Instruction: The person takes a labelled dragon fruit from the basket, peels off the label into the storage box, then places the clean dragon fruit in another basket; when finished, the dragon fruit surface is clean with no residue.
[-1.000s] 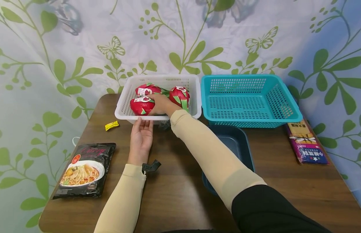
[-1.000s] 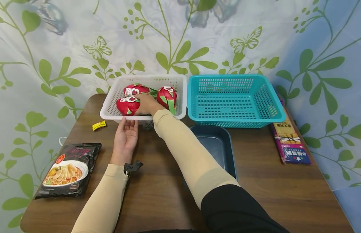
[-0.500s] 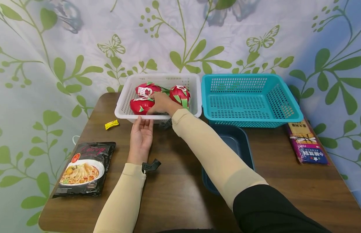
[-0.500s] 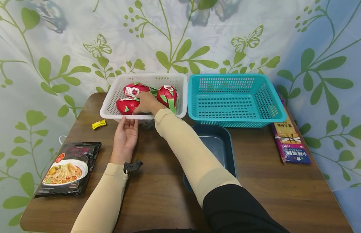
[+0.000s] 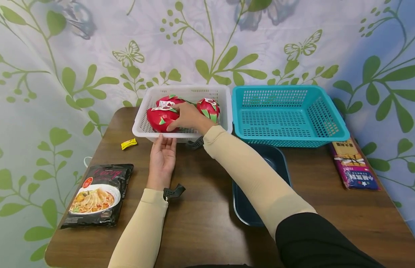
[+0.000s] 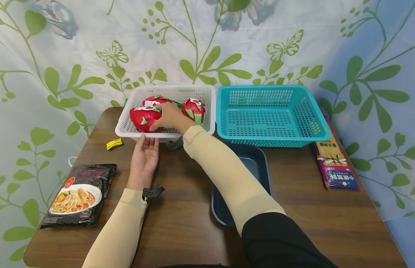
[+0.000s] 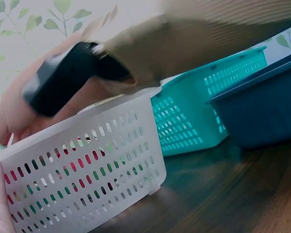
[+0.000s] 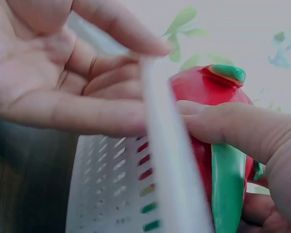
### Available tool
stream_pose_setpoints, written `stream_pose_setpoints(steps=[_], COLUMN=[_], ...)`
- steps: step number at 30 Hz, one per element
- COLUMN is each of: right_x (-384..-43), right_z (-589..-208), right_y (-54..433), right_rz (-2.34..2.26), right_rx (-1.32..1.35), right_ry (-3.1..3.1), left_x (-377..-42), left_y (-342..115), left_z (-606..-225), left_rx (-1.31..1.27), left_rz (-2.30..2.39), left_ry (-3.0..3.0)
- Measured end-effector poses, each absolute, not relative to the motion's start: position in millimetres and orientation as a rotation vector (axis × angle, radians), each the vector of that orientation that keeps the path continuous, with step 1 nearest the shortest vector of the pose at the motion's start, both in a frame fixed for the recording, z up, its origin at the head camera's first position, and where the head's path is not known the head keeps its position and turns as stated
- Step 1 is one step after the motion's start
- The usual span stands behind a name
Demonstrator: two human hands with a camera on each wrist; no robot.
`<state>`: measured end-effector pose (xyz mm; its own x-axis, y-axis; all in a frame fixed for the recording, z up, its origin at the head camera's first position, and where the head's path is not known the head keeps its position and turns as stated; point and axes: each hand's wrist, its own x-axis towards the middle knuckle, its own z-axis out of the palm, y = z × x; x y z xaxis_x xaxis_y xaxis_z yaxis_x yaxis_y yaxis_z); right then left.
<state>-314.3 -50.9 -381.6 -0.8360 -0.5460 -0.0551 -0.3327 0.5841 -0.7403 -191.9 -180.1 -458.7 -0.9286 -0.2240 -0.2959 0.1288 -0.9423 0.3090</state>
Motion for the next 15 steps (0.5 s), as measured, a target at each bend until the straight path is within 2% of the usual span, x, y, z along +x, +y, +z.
stream_pose_setpoints(steps=[15], right_x=[-281.5], right_z=[-339.6], right_y=[-13.7], right_rz=[-1.369], right_rx=[-0.769], right_ry=[2.359], left_x=[-190.3], left_y=[-178.7], left_z=[-461.7], left_rx=[0.455], left_rz=[-2.87], left_ry=[-0.403])
